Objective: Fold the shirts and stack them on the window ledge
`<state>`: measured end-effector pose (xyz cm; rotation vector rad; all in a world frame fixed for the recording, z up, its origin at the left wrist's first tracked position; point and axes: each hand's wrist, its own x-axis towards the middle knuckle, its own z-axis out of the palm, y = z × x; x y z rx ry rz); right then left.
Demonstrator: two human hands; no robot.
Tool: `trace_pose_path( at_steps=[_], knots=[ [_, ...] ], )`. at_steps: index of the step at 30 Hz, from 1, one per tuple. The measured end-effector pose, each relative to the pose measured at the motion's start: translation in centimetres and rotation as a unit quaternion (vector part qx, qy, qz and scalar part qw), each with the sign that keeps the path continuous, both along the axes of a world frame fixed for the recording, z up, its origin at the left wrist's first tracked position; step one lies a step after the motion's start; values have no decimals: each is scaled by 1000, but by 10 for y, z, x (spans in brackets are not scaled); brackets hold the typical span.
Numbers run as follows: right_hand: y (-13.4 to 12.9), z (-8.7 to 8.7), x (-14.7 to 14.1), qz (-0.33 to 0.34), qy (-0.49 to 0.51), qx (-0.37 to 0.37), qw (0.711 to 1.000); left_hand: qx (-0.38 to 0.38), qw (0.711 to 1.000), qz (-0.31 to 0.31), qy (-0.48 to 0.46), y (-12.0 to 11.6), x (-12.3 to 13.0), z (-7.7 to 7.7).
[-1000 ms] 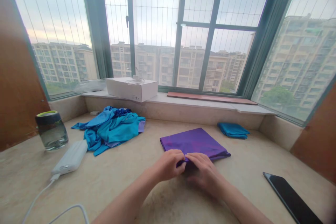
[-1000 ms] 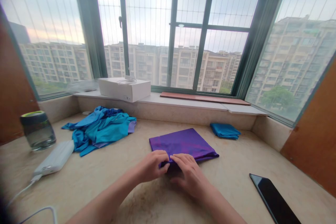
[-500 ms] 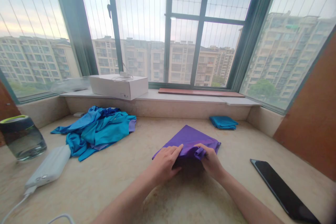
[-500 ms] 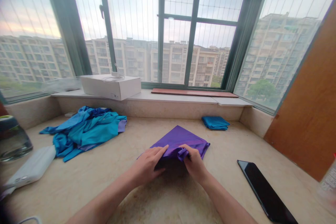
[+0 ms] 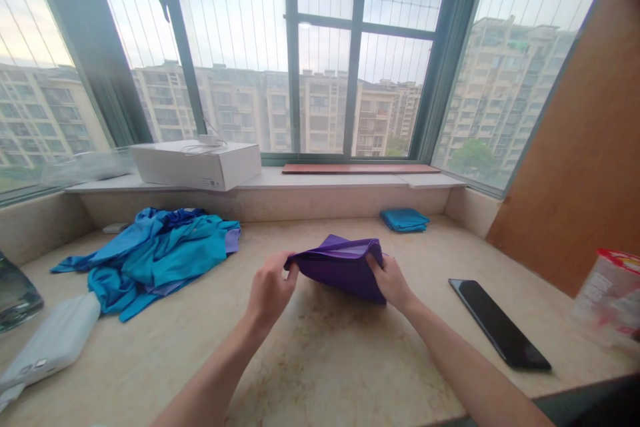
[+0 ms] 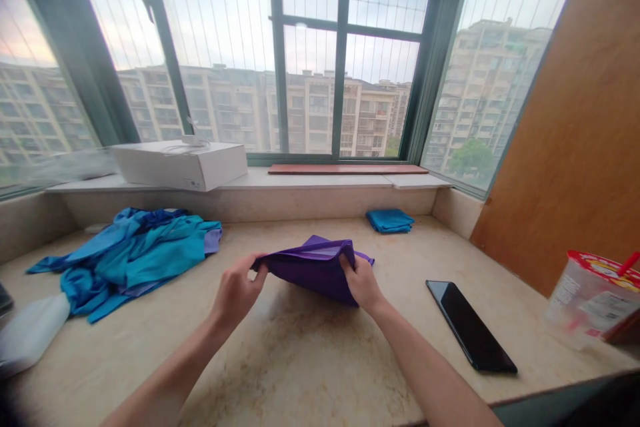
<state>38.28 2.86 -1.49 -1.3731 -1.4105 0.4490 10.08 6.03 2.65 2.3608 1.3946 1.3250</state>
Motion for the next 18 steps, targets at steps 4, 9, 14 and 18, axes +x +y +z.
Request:
trace_pose_path(
  at_steps=[4,9,14,18],
  knots=[
    [-2,-1,-2,77,24,-11,997,91,990,-15,-105,-12,-2,8],
    [1,-6,1,35,23,-53,998,-32,978,-17,-206,-5,2,6],
    [2,-16,6,19,-10,-114,993,-194,977,-4,-82,22,-2,-22],
    [-2,-17,2,18,-62,-87,994,-203,979,-10,8,26,-8,-30]
  ],
)
